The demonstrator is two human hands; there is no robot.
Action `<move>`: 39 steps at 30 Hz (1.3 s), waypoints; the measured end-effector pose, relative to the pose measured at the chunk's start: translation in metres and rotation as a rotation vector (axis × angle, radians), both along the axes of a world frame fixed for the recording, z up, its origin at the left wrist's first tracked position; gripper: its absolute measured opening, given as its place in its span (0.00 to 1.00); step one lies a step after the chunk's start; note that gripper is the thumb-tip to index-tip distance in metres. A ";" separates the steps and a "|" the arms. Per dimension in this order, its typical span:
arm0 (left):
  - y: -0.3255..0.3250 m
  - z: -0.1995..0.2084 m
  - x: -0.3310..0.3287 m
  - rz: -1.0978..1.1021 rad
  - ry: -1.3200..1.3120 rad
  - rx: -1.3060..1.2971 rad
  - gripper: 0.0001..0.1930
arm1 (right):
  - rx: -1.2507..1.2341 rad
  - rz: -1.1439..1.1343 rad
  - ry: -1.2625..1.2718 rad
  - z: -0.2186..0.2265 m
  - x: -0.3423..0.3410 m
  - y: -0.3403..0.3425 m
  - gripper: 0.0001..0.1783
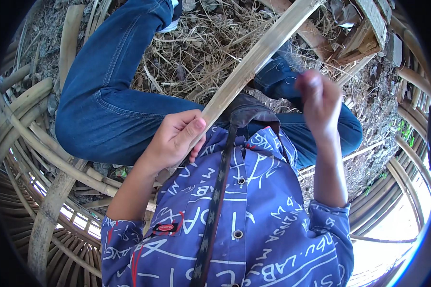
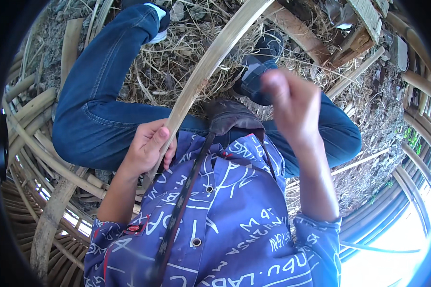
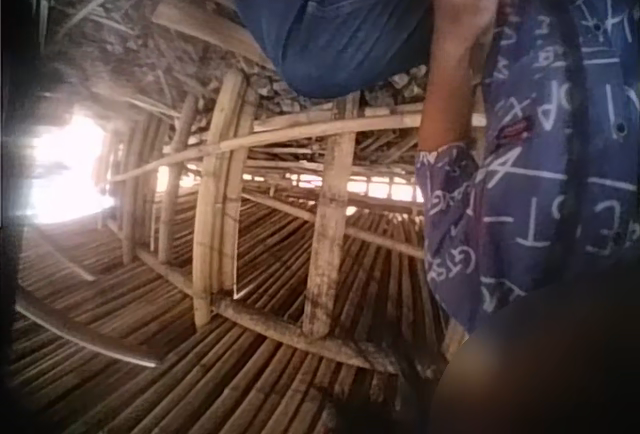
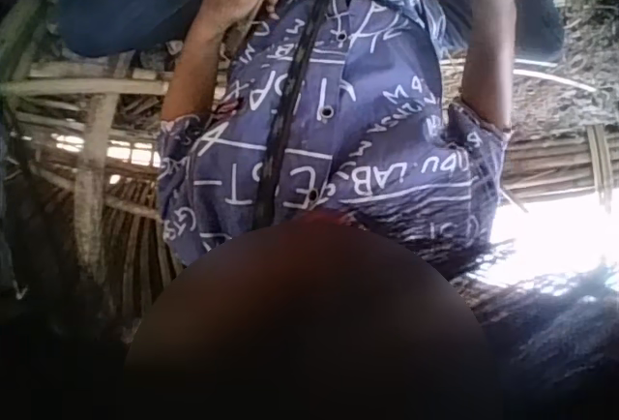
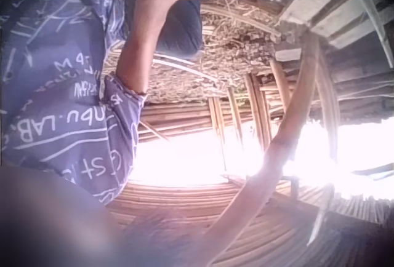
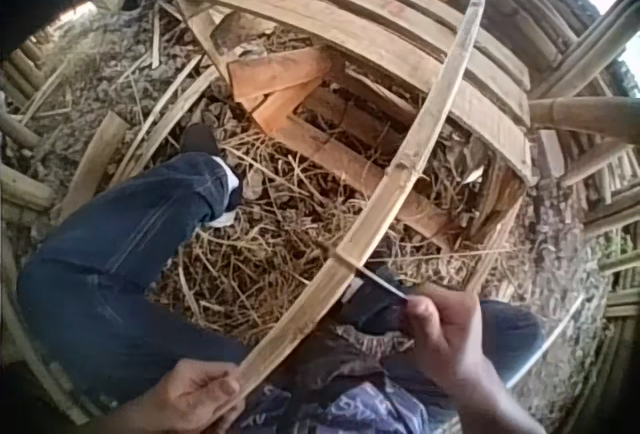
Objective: The person shaves a thin strip of wood using a knife while sitting on the ground.
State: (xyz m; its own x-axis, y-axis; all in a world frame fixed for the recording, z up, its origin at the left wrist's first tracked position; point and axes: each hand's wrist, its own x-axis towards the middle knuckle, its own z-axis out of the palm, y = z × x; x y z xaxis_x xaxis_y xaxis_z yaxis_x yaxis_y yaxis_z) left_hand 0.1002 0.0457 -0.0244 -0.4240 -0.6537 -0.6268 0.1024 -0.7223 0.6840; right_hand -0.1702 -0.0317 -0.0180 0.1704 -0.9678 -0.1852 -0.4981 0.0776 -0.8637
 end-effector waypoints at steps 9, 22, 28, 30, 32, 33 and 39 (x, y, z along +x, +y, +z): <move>-0.007 0.014 -0.004 -0.107 -0.102 -0.012 0.26 | -0.079 -0.175 0.062 0.001 0.002 -0.008 0.16; 0.008 0.005 0.001 -0.116 -0.171 -0.108 0.27 | -0.087 -0.169 0.083 0.001 -0.005 -0.030 0.14; 0.002 0.012 0.000 -0.114 -0.127 -0.035 0.26 | -0.152 0.061 0.173 0.002 -0.005 -0.027 0.18; 0.004 0.017 -0.004 -0.105 -0.127 0.012 0.25 | -0.052 -0.267 0.045 0.008 -0.011 -0.042 0.20; 0.003 0.018 -0.007 -0.069 -0.033 0.039 0.22 | -0.072 -0.086 0.115 0.009 -0.004 -0.024 0.19; 0.003 0.016 -0.004 -0.067 -0.039 0.044 0.22 | -0.069 0.055 0.122 0.011 0.006 -0.008 0.19; 0.012 0.017 0.010 -0.052 0.077 0.144 0.16 | -0.005 -0.080 0.095 0.014 0.031 0.009 0.18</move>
State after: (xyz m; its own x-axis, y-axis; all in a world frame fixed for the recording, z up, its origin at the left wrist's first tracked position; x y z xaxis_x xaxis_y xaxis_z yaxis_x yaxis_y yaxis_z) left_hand 0.1102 0.0580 -0.0073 -0.5051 -0.5352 -0.6771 0.1101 -0.8181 0.5645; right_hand -0.1394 -0.0229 -0.0045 0.0744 -0.9785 -0.1922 -0.5702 0.1164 -0.8132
